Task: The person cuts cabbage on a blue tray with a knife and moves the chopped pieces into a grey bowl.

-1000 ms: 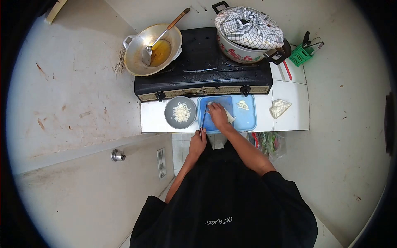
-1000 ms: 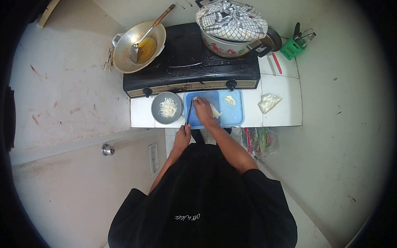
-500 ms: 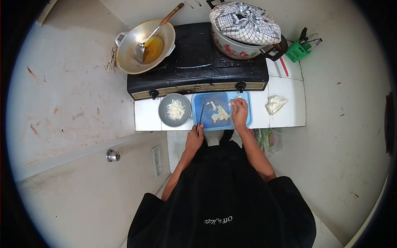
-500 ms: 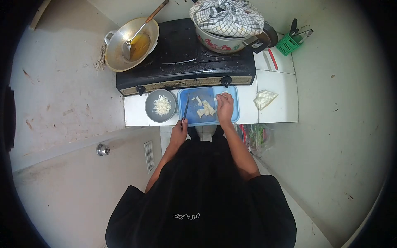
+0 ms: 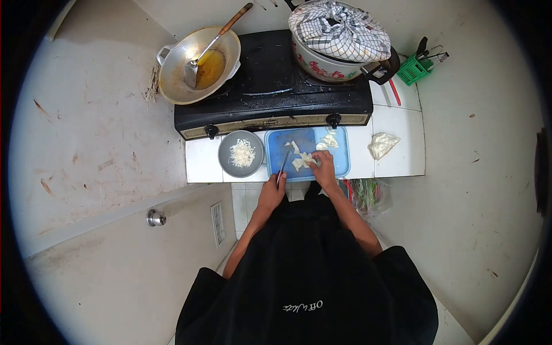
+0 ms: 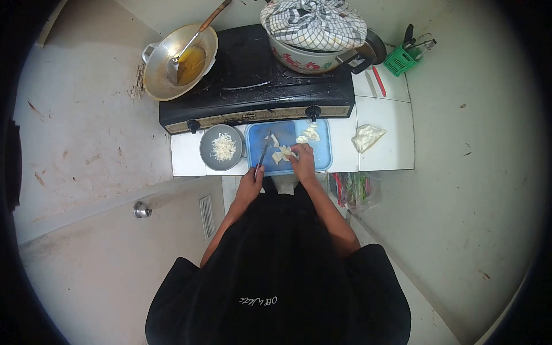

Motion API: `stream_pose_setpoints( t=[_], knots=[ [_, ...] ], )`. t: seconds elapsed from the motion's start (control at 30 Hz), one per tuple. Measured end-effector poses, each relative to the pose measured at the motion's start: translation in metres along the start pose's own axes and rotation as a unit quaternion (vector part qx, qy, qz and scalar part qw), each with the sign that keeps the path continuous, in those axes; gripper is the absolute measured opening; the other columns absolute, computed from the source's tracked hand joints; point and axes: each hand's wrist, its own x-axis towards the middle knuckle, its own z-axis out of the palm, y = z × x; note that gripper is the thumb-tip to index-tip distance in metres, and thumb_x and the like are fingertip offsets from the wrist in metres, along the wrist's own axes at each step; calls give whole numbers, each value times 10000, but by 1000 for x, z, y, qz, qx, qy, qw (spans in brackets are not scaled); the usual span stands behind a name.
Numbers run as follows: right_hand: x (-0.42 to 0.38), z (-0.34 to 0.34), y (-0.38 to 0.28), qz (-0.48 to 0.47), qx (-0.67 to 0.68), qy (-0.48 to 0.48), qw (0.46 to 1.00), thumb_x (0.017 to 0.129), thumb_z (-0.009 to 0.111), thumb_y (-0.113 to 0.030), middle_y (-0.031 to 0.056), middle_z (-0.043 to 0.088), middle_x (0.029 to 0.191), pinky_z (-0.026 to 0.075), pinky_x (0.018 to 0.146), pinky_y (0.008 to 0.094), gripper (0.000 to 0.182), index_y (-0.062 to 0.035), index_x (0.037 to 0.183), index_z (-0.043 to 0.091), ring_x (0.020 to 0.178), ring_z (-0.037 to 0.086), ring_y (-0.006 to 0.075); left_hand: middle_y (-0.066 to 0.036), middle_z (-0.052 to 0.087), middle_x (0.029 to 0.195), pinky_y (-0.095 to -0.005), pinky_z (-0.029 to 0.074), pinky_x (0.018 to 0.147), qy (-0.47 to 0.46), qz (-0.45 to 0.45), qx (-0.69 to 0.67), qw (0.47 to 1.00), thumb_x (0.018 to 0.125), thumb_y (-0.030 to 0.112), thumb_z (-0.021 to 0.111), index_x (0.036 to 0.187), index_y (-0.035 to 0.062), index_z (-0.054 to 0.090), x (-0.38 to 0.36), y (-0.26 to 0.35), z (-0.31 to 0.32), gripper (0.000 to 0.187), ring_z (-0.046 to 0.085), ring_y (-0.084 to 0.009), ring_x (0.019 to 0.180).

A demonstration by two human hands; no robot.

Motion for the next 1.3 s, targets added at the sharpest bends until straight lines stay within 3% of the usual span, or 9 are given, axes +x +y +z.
stream_pose_setpoints(
  t=[0.23, 0.37, 0.6, 0.7, 0.8, 0.9, 0.97, 1.07, 1.3],
  knots=[
    [20, 6, -14, 103, 183, -100, 973, 759, 860, -62, 83, 663, 855, 520, 645, 303, 361, -38, 1058, 659, 679, 603, 156, -323, 669, 832, -542, 509, 744, -85, 21, -37, 995, 1048, 465, 488, 1064, -41, 608, -13, 8, 8, 520, 667, -511, 875],
    [20, -3, -3, 138, 228, -112, 957, 818, 821, -31, 45, 676, 928, 519, 699, 252, 322, -14, 1102, 669, 754, 593, 96, -279, 654, 810, -462, 496, 710, -92, 1, -42, 995, 1057, 457, 489, 1066, -32, 595, -17, 3, 16, 500, 667, -453, 795],
    [5, -13, 34, 212, 252, -37, 944, 916, 739, -43, 1, 699, 935, 501, 734, 234, 268, -14, 1174, 672, 812, 594, 56, -318, 670, 833, -546, 503, 721, -67, -2, 32, 997, 1056, 444, 483, 1086, -27, 605, -12, -14, 25, 487, 656, -522, 850],
    [4, -13, 29, 291, 376, -34, 879, 927, 723, -83, 54, 734, 967, 522, 741, 265, 241, -8, 1154, 694, 837, 655, 99, -321, 676, 840, -571, 506, 719, -39, -7, 54, 998, 1055, 434, 488, 1102, -22, 605, -14, -14, 27, 473, 655, -529, 852],
    [8, -7, 23, 283, 365, -69, 884, 928, 718, -92, 64, 736, 970, 518, 735, 282, 207, -19, 1121, 707, 820, 645, 99, -321, 680, 846, -577, 510, 716, -30, -6, 57, 998, 1054, 424, 491, 1108, -21, 600, -14, -11, 26, 462, 658, -527, 853],
    [13, -3, 21, 150, 254, -82, 952, 898, 741, -96, 65, 727, 952, 525, 775, 328, 212, -41, 1101, 719, 845, 658, 178, -326, 680, 847, -582, 510, 714, -38, 13, 46, 998, 1055, 419, 488, 1091, -26, 594, -17, -2, 24, 458, 658, -529, 851],
    [19, -15, 5, 22, 22, -16, 999, 856, 763, -103, 82, 706, 987, 523, 844, 371, 259, -55, 1107, 722, 941, 657, 282, -329, 678, 845, -587, 508, 714, -41, 32, 43, 998, 1056, 419, 484, 1076, -29, 590, -17, 6, 24, 461, 657, -533, 848],
    [13, -21, 0, -41, 50, 49, 997, 833, 768, -107, 109, 683, 1040, 517, 887, 402, 287, -69, 1115, 728, 991, 637, 337, -347, 671, 845, -594, 508, 725, -76, 36, 73, 994, 1058, 425, 474, 1053, -41, 584, -16, 15, 29, 479, 651, -546, 851],
    [-7, -21, 4, -8, 71, -2, 997, 844, 760, -63, 142, 676, 1069, 530, 872, 377, 303, -37, 1145, 722, 974, 663, 317, -368, 662, 847, -614, 516, 737, -55, 17, 94, 994, 1058, 434, 458, 1047, -59, 580, -10, 7, 51, 508, 647, -560, 842]
  ],
)
